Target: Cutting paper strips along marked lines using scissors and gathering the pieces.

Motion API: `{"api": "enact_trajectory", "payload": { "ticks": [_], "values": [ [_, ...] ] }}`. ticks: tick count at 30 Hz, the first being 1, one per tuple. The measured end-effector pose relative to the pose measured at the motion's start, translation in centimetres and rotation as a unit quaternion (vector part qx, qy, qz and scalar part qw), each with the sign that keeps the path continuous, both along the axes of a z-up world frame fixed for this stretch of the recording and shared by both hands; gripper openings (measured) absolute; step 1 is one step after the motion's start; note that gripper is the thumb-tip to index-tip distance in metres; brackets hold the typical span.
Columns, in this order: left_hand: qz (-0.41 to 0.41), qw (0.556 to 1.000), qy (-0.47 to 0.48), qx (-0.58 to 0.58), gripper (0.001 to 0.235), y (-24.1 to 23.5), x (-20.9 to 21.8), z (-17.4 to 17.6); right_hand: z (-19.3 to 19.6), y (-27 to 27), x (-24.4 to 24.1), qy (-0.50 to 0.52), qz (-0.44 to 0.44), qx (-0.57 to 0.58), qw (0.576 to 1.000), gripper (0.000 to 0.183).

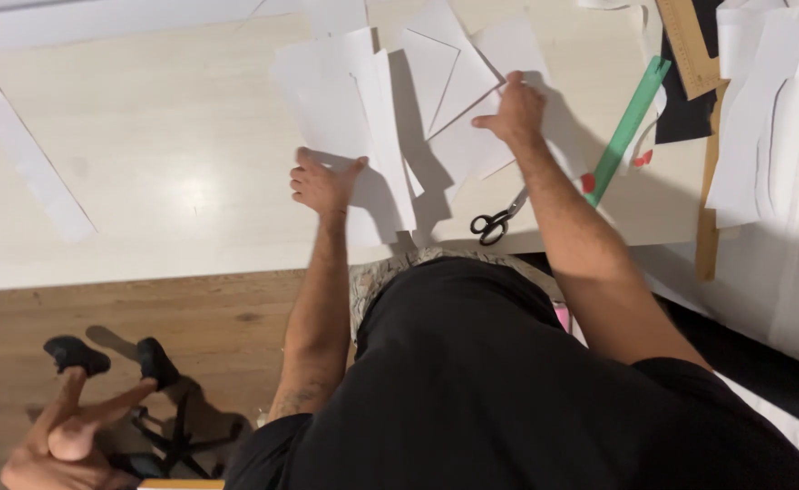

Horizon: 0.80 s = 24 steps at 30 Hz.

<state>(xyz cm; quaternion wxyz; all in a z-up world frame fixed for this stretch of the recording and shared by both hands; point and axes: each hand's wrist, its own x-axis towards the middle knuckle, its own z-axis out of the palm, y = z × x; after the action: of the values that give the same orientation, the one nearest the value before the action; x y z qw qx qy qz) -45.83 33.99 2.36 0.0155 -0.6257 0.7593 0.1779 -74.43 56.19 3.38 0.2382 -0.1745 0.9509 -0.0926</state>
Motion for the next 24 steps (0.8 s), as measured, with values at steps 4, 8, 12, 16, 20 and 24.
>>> {"api": "enact_trajectory", "payload": {
  "ticks": [4,8,12,16,20,24],
  "values": [
    [0.064,0.997,-0.029,0.044,0.114,-2.7,2.5,2.0,-2.7,-0.5,0.1,-0.042,0.094,-0.003,0.995,0.058],
    [0.084,0.983,-0.002,0.163,0.092,-3.8,5.5,3.4,2.2,0.1,0.5,-0.168,-0.035,-0.124,0.977,0.055],
    [0.135,0.959,0.188,0.164,0.074,-3.0,8.5,2.0,7.5,-0.5,2.8,-0.3,-0.092,-0.137,0.94,0.067],
    [0.184,0.911,0.298,0.22,0.063,-2.6,11.2,-0.1,-1.8,2.4,4.2,-0.251,-0.012,-0.167,0.953,0.073],
    [0.211,0.864,0.334,0.31,0.072,-5.9,11.3,0.4,-3.7,2.2,5.4,-0.232,-0.068,-0.226,0.944,0.086],
    [0.181,0.856,0.362,0.32,0.061,-8.4,10.4,1.9,-11.3,5.3,5.5,-0.231,-0.1,-0.312,0.916,0.078]
  ]
}}
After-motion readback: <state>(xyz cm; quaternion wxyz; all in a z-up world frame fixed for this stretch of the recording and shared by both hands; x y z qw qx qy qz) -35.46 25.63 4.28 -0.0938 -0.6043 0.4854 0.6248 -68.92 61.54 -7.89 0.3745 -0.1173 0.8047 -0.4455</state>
